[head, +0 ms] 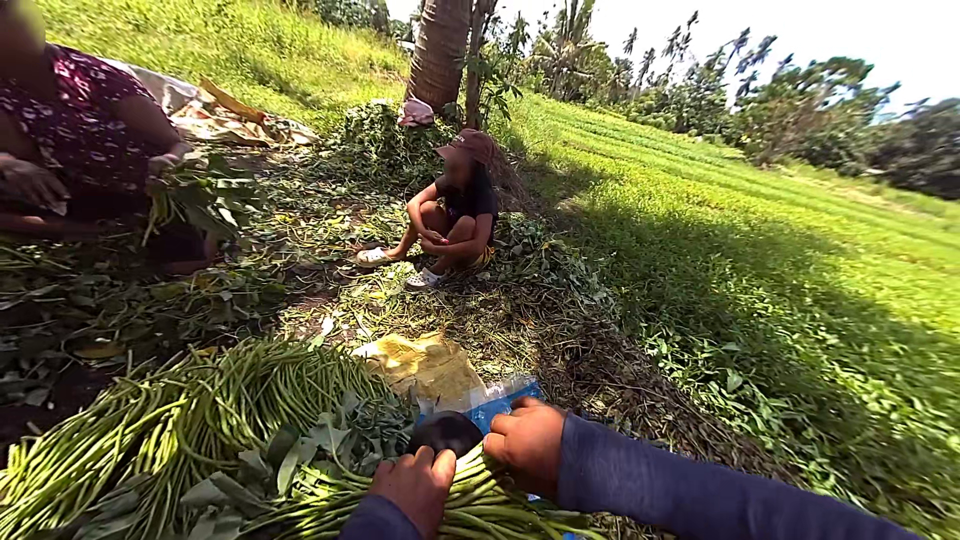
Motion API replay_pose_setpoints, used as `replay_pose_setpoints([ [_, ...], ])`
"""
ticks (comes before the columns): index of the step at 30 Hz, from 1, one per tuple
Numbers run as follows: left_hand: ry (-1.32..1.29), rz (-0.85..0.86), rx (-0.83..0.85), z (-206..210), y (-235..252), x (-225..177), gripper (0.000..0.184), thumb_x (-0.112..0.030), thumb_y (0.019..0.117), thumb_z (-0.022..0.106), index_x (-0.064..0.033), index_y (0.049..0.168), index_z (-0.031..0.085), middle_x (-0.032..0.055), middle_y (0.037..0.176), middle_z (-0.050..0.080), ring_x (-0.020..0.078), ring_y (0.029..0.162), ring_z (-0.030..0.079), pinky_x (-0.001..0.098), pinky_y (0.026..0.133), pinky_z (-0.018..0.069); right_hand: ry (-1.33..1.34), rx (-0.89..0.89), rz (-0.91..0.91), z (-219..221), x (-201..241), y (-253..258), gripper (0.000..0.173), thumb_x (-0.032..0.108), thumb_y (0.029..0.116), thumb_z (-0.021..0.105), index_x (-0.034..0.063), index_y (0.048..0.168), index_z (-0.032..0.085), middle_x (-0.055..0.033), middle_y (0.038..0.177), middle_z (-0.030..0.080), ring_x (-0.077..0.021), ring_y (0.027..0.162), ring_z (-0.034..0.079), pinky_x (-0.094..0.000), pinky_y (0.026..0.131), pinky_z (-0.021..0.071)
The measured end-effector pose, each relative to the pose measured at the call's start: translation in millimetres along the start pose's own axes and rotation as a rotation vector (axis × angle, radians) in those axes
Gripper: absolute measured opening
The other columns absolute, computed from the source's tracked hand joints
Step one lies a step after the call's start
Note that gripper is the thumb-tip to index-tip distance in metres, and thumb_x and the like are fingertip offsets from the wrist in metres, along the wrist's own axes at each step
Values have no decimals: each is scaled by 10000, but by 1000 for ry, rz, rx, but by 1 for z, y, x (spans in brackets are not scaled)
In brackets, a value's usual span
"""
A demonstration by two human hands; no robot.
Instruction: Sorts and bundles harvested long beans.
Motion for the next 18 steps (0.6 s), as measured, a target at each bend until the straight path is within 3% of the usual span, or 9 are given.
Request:
replay_pose_setpoints([
  [3,-13,-3,25,-1,1,-1,627,-120,801,795,-33,1369,546,252,1317,602,449,1191,616,610,950,504,-129,30,90,-3,15,-2,258,-13,1014,484,-93,1242,575,-274,1185,659,-442,1143,646,-652,1194,251],
  [4,-15,1,27,-2,1,-1,624,-118,808,788,-33,1375,543,254,1322,601,452,1192,616,615,946,504,-120,78,109,-6,13,-2,269,-24,1014,482,-83,1264,562,-276,1214,648,-443,1157,640,-644,1171,300],
  [6,-13,12,25,-2,1,0,619,-116,811,785,-31,1376,546,251,1329,599,450,1196,614,616,944,504,-51,147,78,-10,3,0,319,-6,998,512,-33,1313,552,-273,1273,617,-455,1142,637,-633,984,473],
  [7,-9,26,9,-1,1,1,604,-111,806,789,-25,1357,557,250,1321,604,449,1194,617,613,941,506,7,115,39,-10,-4,2,337,15,993,529,-14,1326,570,-275,1279,618,-466,1123,644,-642,912,505],
  [9,-3,72,-66,4,0,5,591,-124,789,812,-5,1318,577,254,1288,616,450,1174,622,612,933,505,94,-7,-47,-3,-17,4,342,69,1021,529,19,1352,600,-270,1268,634,-464,1118,652,-633,906,517],
  [11,-18,155,-338,9,-3,12,594,-161,699,876,7,1217,638,249,1143,680,444,1040,683,599,844,544,116,-123,-84,4,-16,0,347,94,1059,481,36,1384,588,-263,1256,645,-439,1151,650,-584,972,513],
  [14,-81,281,-859,15,-19,21,648,-155,486,931,3,1066,690,216,918,712,418,794,721,567,641,585,177,-418,-196,18,-7,-14,332,107,994,553,4,1297,640,-246,1189,686,-403,1134,669,-533,997,525],
  [16,-87,284,-983,19,-22,22,658,-156,451,919,-6,1049,688,200,883,709,401,739,714,555,595,576,285,-445,-216,21,-7,-21,402,224,1006,522,18,1331,637,-249,1214,670,-401,1143,648,-535,999,507],
  [18,-79,271,-1004,21,-21,21,664,-180,445,912,-19,1048,685,188,881,710,390,738,714,548,596,576,320,-402,-179,20,-6,-23,578,498,1019,529,38,1353,632,-238,1213,665,-391,1137,640,-538,993,505],
])
Point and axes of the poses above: each hand's wrist, its own y-axis towards the middle knuckle, its own z-axis out of the palm, x = y × z, the point moved 8 cm from there along y, towards the middle knuckle
